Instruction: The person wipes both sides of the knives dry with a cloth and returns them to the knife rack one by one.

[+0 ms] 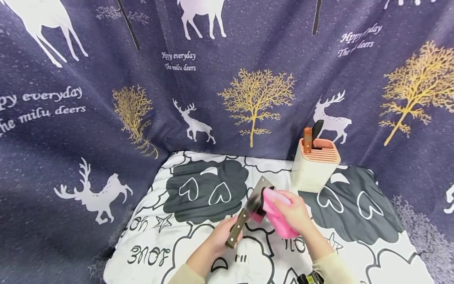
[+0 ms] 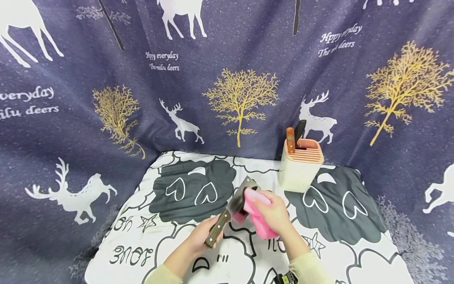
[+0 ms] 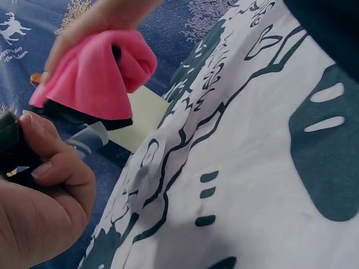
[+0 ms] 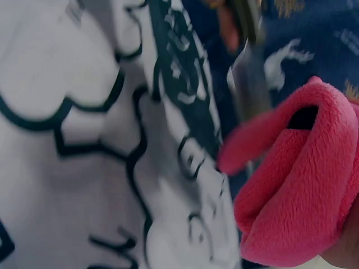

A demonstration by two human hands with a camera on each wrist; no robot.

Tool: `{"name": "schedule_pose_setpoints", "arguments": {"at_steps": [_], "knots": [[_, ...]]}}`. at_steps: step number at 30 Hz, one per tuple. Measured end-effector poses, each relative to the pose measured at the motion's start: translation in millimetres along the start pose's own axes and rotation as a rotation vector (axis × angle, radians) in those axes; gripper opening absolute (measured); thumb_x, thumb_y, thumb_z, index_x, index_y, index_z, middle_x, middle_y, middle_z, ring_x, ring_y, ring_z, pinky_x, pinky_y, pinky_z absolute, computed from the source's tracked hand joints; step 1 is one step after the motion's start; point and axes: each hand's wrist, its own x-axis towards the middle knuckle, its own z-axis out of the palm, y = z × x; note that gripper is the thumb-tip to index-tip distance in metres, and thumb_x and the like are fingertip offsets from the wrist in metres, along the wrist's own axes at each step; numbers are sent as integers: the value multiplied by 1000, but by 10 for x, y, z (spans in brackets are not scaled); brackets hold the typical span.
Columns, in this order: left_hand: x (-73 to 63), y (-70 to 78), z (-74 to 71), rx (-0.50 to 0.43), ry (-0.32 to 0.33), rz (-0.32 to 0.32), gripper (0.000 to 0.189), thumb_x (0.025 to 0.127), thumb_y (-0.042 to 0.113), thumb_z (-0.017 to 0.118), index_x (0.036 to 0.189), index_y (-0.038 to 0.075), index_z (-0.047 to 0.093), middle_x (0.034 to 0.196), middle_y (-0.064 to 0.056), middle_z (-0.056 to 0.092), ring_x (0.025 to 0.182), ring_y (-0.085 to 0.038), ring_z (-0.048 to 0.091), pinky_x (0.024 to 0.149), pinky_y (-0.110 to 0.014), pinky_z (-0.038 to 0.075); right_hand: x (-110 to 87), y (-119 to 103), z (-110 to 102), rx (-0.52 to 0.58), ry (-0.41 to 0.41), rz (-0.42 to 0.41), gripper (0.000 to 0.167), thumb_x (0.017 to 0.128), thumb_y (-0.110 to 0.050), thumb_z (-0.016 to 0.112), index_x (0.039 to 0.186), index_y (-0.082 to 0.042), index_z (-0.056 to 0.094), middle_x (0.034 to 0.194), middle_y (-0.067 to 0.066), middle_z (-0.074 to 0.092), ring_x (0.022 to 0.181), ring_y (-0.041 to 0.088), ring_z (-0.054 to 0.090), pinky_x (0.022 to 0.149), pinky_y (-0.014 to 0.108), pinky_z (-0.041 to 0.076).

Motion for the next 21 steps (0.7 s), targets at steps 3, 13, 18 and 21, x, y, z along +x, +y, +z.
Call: {"name": "schedule_pose_setpoints", "arguments": {"at_steps": [3, 13, 18, 21], "knots": [[52, 17, 38, -1, 7, 15, 53, 114, 31, 23, 136, -8, 51, 60, 9, 55, 49, -1, 49, 41, -15, 43, -77, -147, 62, 50, -154, -45, 27, 91, -29, 78, 116, -19, 76, 108, 9, 76, 82, 9, 70, 71, 27, 61], [112, 17, 187, 30, -29, 6, 37, 113, 34, 29, 103, 9, 54, 63, 6, 55, 51, -2, 50, 40, -15, 44, -169, -204, 399, -245, -178, -152, 18, 87, -43, 79, 96, -30, 72, 87, -8, 72, 76, 6, 62, 67, 23, 51], [105, 18, 190, 75, -15, 16, 42, 114, 33, 29, 105, 0, 54, 62, 5, 55, 50, -3, 49, 39, -15, 44, -146, -185, 436, -336, -100, -156, 21, 87, -45, 78, 95, -28, 68, 83, -6, 69, 71, 9, 59, 63, 27, 47], [104, 15, 188, 104, -8, 19, 46, 113, 32, 32, 114, -6, 58, 63, 4, 55, 51, -4, 50, 38, -17, 44, -103, -131, 418, -356, -68, -137, 22, 88, -46, 77, 97, -28, 68, 83, -3, 70, 71, 12, 59, 62, 29, 46]]}}
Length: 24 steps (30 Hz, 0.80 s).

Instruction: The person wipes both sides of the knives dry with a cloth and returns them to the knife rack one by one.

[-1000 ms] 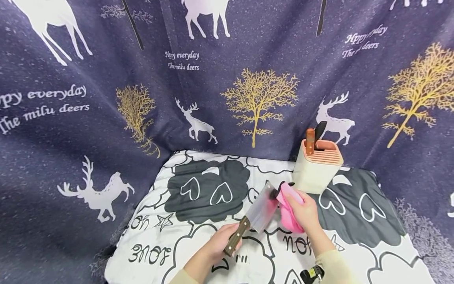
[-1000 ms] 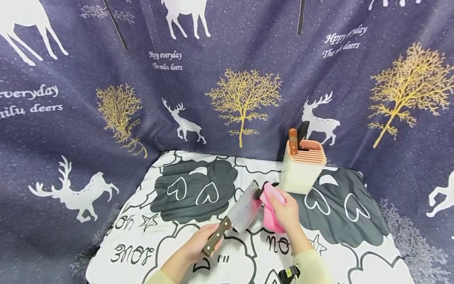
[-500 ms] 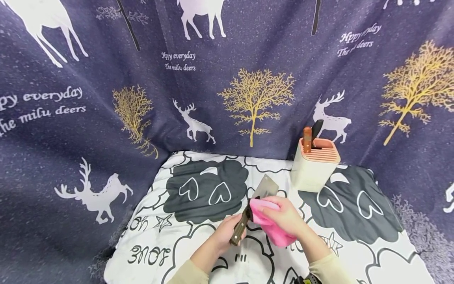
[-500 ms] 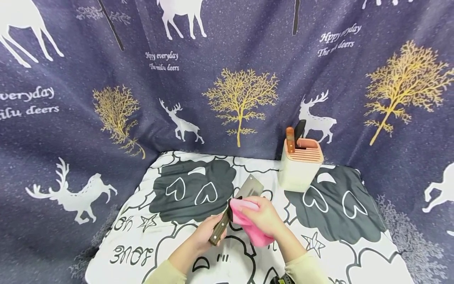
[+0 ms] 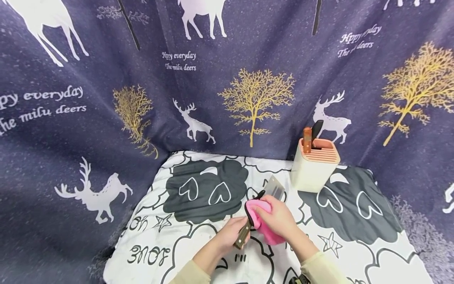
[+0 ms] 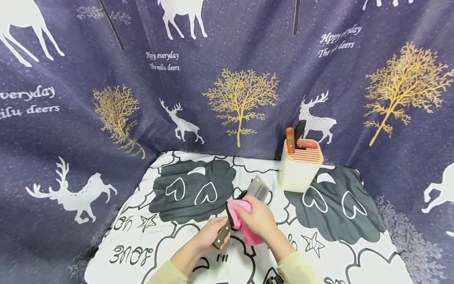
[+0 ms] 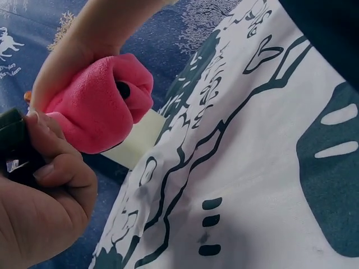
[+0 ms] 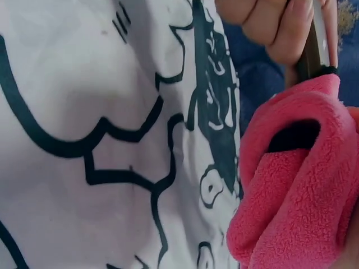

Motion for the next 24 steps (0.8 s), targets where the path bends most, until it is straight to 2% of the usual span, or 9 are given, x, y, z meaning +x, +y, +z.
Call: {"name": "schedule_pose_setpoints", "arguments": {"at_steps": [3, 6, 11, 18, 24], "knots": [[-10, -10, 0, 33, -8, -5, 49, 113, 31, 33, 121, -11, 56, 64, 3, 56, 52, -5, 50, 39, -18, 45, 29, 104, 7, -36, 43, 16, 23, 90, -47, 76, 100, -29, 66, 85, 0, 71, 72, 15, 61, 63, 31, 46], [-23, -14, 5, 63, -23, -6, 52, 113, 33, 35, 127, -14, 54, 64, 3, 56, 52, -5, 50, 39, -18, 46, 45, 215, 17, -63, 120, 13, 24, 90, -47, 76, 103, -28, 67, 88, 3, 73, 74, 20, 64, 63, 36, 49], [-44, -14, 20, 84, -21, -10, 54, 112, 36, 37, 129, -12, 55, 65, 2, 57, 52, -5, 50, 41, -18, 46, 46, 335, 42, -46, 221, -20, 27, 89, -43, 77, 107, -23, 71, 93, 6, 77, 81, 25, 70, 69, 43, 53], [-86, -28, -4, 64, 13, -8, 43, 112, 32, 38, 114, -5, 60, 63, 2, 57, 51, -5, 50, 41, -19, 46, 50, 418, 97, -49, 220, -21, 28, 90, -42, 76, 109, -22, 73, 100, 4, 78, 89, 29, 72, 75, 47, 56], [-111, -12, -104, 53, 68, 21, 48, 112, 35, 35, 115, -6, 60, 62, 5, 56, 51, -3, 48, 41, -16, 44, 43, 515, 161, -45, 166, 24, 19, 90, -43, 76, 99, -28, 72, 90, -1, 75, 80, 20, 66, 71, 38, 52]]}}
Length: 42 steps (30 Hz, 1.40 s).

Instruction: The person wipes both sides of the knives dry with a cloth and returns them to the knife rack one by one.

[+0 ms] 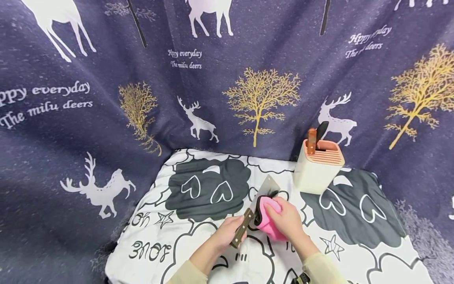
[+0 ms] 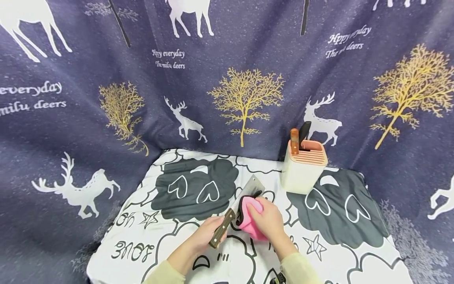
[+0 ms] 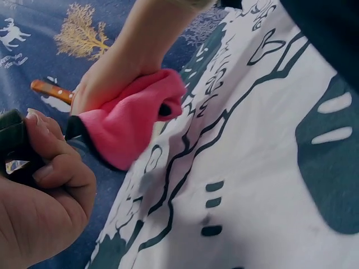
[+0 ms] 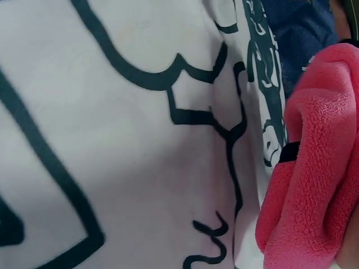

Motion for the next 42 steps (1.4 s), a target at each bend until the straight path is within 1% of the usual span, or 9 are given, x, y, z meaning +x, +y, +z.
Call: {"name": "schedule_pose_setpoints", "arguments": {"at_steps": [3, 10, 19, 23, 26, 30, 34, 39, 42], "knots": [[5, 12, -21, 6, -14, -1, 51, 113, 35, 34, 121, -9, 58, 61, 6, 56, 52, -3, 48, 41, -16, 45, -20, 61, -25, -11, -34, 25, 15, 90, -43, 76, 90, -30, 69, 83, -3, 71, 75, 17, 61, 67, 34, 48], [45, 57, -34, 35, -70, 4, 51, 113, 35, 34, 121, -8, 60, 62, 7, 56, 52, -4, 48, 43, -16, 44, 115, 190, -179, -40, -50, 59, 37, 92, -44, 71, 73, -22, 49, 67, 2, 52, 66, 21, 49, 57, 31, 37], [-64, 40, -41, 15, -189, -52, 56, 111, 41, 36, 139, -4, 57, 62, 8, 57, 49, -1, 49, 41, -13, 44, 252, 443, -447, -129, -17, 124, 34, 93, -51, 68, 77, -23, 58, 77, 7, 65, 67, 25, 52, 56, 34, 38], [-111, -23, -55, -33, -206, -56, 60, 112, 40, 32, 144, -7, 51, 62, 10, 56, 46, 1, 49, 39, -13, 44, 291, 470, -555, -108, -1, 114, 32, 92, -51, 69, 84, -20, 67, 85, 10, 73, 73, 27, 62, 62, 38, 46], [-109, -52, -61, -69, -188, -54, 60, 113, 38, 29, 143, -11, 48, 62, 10, 56, 46, 2, 49, 38, -13, 43, 320, 358, -614, -46, 42, 88, 28, 90, -45, 75, 88, -17, 73, 89, 11, 76, 77, 28, 67, 68, 39, 50], [-45, -74, -42, -93, -136, -40, 56, 114, 34, 25, 134, -12, 51, 61, 9, 56, 45, 2, 49, 38, -13, 43, 327, 24, -622, 45, 70, 42, 23, 87, -39, 80, 84, -18, 73, 83, 6, 75, 75, 23, 66, 67, 34, 51], [27, -87, 14, -172, -107, -50, 54, 114, 33, 26, 134, -12, 48, 59, 10, 55, 43, 2, 49, 38, -13, 43, 279, -337, -509, 110, 66, -49, 19, 84, -34, 83, 80, -20, 70, 77, 1, 70, 70, 19, 61, 63, 32, 49], [69, -72, 100, -279, -81, -71, 58, 114, 34, 26, 142, -14, 40, 60, 10, 54, 44, 1, 48, 37, -12, 41, 167, -531, -206, -16, 97, -272, 24, 84, -35, 82, 96, -16, 74, 92, 3, 72, 82, 22, 69, 71, 41, 57], [83, -57, 134, -287, -34, -67, 54, 113, 35, 26, 139, -10, 43, 63, 8, 55, 47, 0, 48, 37, -12, 40, 108, -528, -36, -134, 123, -391, 32, 86, -38, 79, 106, -14, 74, 98, 4, 72, 83, 26, 71, 71, 44, 58]]}}
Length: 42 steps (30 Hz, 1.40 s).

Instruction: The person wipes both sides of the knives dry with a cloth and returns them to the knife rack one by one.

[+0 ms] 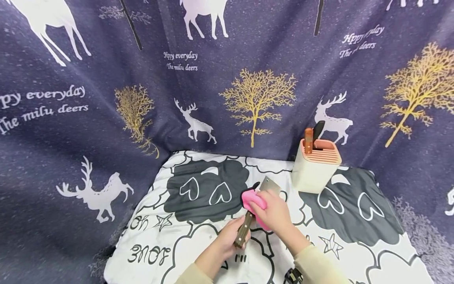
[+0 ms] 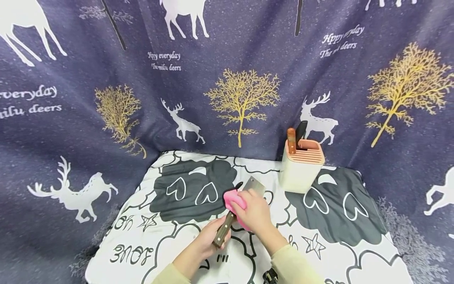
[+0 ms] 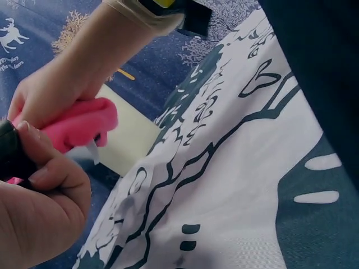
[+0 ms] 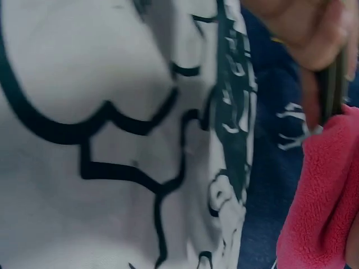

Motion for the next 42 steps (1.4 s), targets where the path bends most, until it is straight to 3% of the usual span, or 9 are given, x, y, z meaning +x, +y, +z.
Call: {"name": "schedule_pose_setpoints", "arguments": {"at_steps": [3, 5, 10, 14, 22, 30, 38, 42], "knots": [[11, 3, 12, 16, 34, 23, 49, 113, 35, 28, 131, -5, 48, 64, 7, 56, 48, 0, 48, 37, -12, 40, -45, -14, 100, -44, -3, -66, 33, 87, -38, 77, 110, -14, 74, 97, 3, 71, 76, 26, 69, 67, 44, 57], [17, 1, 8, 41, 41, 39, 48, 114, 34, 28, 129, -6, 49, 64, 6, 56, 49, -1, 48, 37, -13, 40, -58, 0, 141, -44, -14, -63, 33, 88, -38, 77, 112, -16, 74, 97, 2, 71, 77, 25, 69, 67, 44, 57], [2, 22, 6, 138, 25, 59, 55, 113, 32, 31, 139, -13, 46, 65, 6, 55, 51, -1, 48, 40, -14, 43, -58, 123, 183, -18, -51, 46, 32, 91, -36, 75, 117, -19, 73, 101, 3, 70, 90, 28, 72, 75, 50, 59], [-20, 53, 41, 212, 28, 50, 55, 112, 34, 35, 137, -13, 50, 65, 5, 56, 52, -2, 49, 41, -14, 44, -32, 271, 190, -21, -49, 133, 32, 94, -38, 72, 120, -19, 72, 106, 5, 71, 98, 31, 72, 79, 55, 59], [-89, 55, 123, 297, 39, 26, 43, 111, 33, 39, 111, -3, 63, 62, 3, 57, 49, -4, 49, 41, -16, 45, -57, 612, 188, -18, 30, 262, 31, 96, -39, 68, 119, -18, 71, 105, 12, 70, 95, 35, 70, 76, 58, 56], [-173, 51, 117, 291, 5, 2, 47, 110, 33, 40, 124, -6, 63, 63, 2, 58, 49, -5, 49, 40, -16, 43, -111, 937, 135, -43, 26, 379, 35, 100, -43, 60, 121, -17, 69, 119, 13, 70, 111, 37, 69, 83, 62, 55], [-229, 30, 35, 306, -48, 12, 53, 111, 35, 38, 127, -11, 60, 62, 4, 57, 51, -4, 48, 41, -15, 40, -199, 1199, 115, -99, -4, 469, 42, 101, -50, 54, 122, -16, 67, 115, 18, 69, 106, 43, 68, 78, 64, 53], [-255, 11, -25, 290, -43, 2, 56, 111, 37, 38, 134, -10, 57, 61, 6, 57, 49, -3, 47, 40, -15, 40, -178, 1276, 38, -47, -12, 536, 45, 101, -54, 54, 118, -15, 69, 116, 20, 72, 107, 46, 68, 83, 63, 52]]}}
